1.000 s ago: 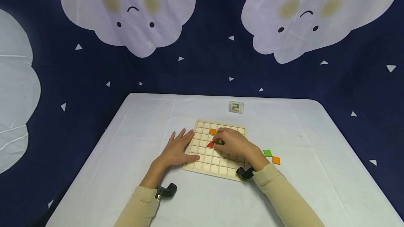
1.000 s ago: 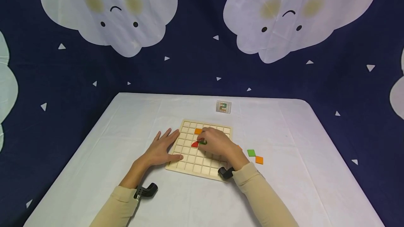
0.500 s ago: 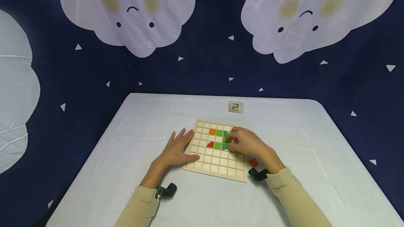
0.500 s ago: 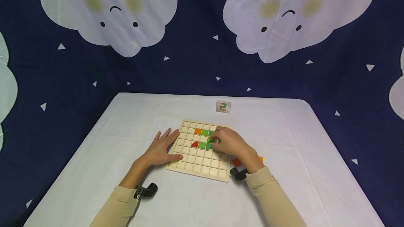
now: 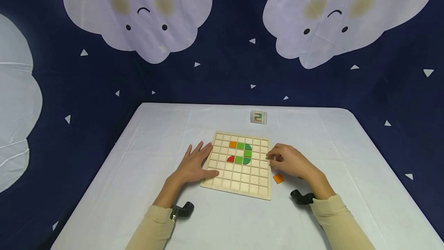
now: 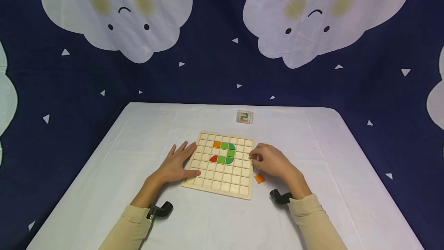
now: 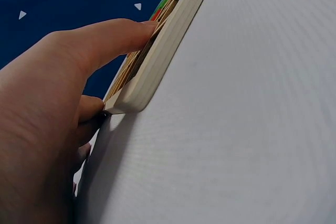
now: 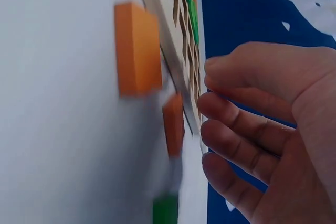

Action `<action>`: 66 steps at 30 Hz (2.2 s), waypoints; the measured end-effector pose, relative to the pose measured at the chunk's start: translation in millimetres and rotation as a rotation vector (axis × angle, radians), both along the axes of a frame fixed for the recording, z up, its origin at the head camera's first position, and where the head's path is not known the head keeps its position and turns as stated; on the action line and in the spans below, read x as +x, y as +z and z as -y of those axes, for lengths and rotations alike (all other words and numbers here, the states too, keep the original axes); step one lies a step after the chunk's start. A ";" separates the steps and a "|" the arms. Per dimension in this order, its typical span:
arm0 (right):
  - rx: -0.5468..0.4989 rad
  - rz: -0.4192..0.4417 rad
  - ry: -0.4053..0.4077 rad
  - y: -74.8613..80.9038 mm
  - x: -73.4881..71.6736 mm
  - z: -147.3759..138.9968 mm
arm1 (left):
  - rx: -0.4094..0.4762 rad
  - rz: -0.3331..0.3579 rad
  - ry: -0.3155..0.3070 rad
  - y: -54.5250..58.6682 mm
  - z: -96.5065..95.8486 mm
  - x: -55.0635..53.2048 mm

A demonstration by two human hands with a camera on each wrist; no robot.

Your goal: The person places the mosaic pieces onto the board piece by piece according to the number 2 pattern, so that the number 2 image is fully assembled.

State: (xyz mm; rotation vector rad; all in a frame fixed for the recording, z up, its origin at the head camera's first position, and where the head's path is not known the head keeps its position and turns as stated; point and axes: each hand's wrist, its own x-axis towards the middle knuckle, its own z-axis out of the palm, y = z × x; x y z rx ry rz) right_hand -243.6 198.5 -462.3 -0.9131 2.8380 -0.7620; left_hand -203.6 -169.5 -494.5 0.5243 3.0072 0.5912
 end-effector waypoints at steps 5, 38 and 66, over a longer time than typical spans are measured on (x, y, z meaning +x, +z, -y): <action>0.010 -0.012 -0.050 -2.2 3.5 -20.8 | 0.008 -0.009 0.000 -0.2 0.0 0.9; -0.011 -0.016 -0.130 -14.6 16.2 -63.1 | 0.001 0.016 0.006 -2.0 0.1 -0.1; -0.024 -0.027 0.009 -11.6 0.1 16.4 | 0.017 -0.008 0.001 0.4 0.2 0.8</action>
